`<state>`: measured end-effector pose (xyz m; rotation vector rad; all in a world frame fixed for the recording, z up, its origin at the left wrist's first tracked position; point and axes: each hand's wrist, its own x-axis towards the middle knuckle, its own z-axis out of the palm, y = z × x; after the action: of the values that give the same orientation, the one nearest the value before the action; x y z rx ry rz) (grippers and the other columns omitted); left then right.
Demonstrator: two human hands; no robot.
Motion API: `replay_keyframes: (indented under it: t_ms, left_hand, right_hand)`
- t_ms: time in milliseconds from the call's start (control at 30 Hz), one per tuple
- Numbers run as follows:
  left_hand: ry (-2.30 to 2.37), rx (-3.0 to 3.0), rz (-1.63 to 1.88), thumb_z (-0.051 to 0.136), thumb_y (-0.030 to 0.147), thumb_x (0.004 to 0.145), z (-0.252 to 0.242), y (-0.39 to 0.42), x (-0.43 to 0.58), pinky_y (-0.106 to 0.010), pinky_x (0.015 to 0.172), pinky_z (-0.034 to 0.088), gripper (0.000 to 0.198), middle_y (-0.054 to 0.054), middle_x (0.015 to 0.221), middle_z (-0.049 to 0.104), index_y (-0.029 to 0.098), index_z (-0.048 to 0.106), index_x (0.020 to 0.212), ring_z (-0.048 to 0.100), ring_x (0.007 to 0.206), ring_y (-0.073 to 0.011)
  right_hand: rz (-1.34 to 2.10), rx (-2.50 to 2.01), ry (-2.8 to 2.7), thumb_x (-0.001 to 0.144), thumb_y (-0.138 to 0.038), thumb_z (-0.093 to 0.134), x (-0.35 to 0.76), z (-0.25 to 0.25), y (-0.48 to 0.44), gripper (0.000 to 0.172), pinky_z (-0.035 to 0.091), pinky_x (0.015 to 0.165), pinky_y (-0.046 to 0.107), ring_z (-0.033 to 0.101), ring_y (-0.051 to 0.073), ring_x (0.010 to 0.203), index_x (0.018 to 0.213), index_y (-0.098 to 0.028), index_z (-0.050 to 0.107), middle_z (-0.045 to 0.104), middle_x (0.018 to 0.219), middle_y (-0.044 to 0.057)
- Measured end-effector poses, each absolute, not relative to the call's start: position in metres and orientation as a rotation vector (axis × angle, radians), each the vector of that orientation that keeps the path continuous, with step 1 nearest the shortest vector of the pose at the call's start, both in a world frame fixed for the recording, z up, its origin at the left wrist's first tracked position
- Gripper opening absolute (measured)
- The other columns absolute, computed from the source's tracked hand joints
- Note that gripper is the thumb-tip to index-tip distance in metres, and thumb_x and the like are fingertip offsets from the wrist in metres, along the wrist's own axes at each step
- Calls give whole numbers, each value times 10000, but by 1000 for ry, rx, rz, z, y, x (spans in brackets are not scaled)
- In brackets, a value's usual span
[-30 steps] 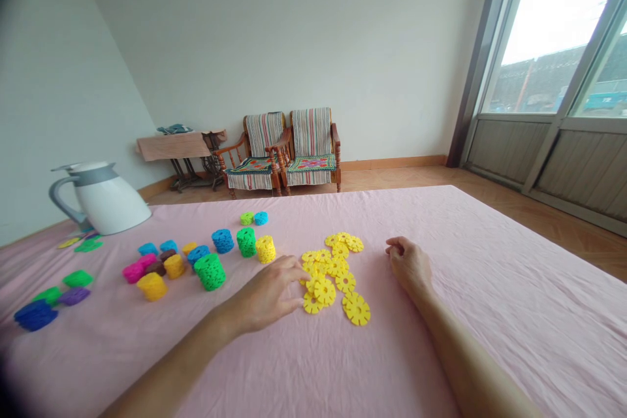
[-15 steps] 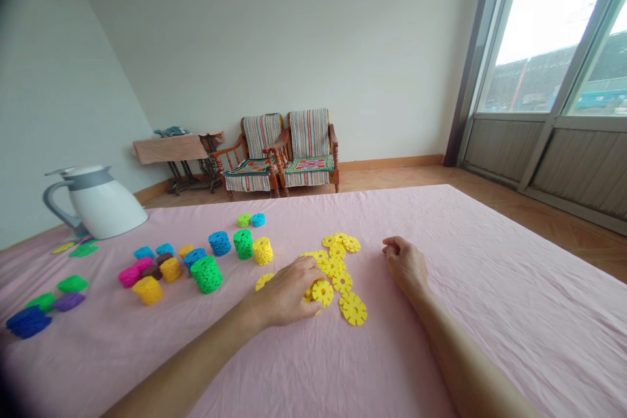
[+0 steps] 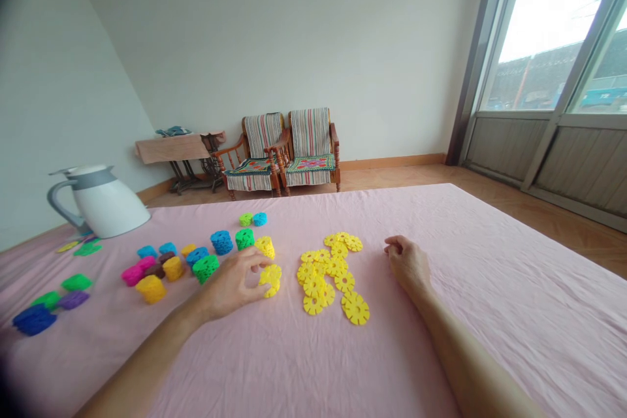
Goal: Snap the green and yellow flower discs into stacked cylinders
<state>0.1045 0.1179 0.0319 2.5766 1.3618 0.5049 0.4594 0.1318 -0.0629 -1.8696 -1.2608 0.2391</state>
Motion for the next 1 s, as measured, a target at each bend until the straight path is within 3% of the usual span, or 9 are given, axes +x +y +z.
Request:
replay_keyframes:
  t_ms: [667, 867, 1000]
  left_hand:
    - [1438, 2540, 381, 578, 291, 700, 18, 119, 98, -244, 640, 391, 178, -12, 802, 558, 205, 634, 846, 540, 734, -161]
    - [1362, 2503, 390, 597, 263, 682, 19, 117, 98, -283, 789, 429, 472, -34, 1004, 545, 254, 561, 1153, 554, 889, -199]
    - [1305, 2507, 330, 581, 236, 711, 15, 117, 98, -298, 870, 413, 524, -33, 1044, 514, 294, 504, 1226, 531, 989, -208]
  right_hand:
    - [239, -1867, -1269, 721, -200, 425, 459, -62, 131, 290, 463, 687, 264, 661, 175, 736, 900, -210, 654, 724, 758, 12]
    - [240, -1872, -1267, 723, -205, 429, 459, -62, 131, 279, 462, 682, 263, 661, 176, 739, 891, -217, 651, 725, 760, 9]
    - [247, -1879, -1264, 720, -207, 425, 459, -62, 131, 290, 461, 674, 261, 659, 176, 739, 899, -212, 653, 725, 766, 12]
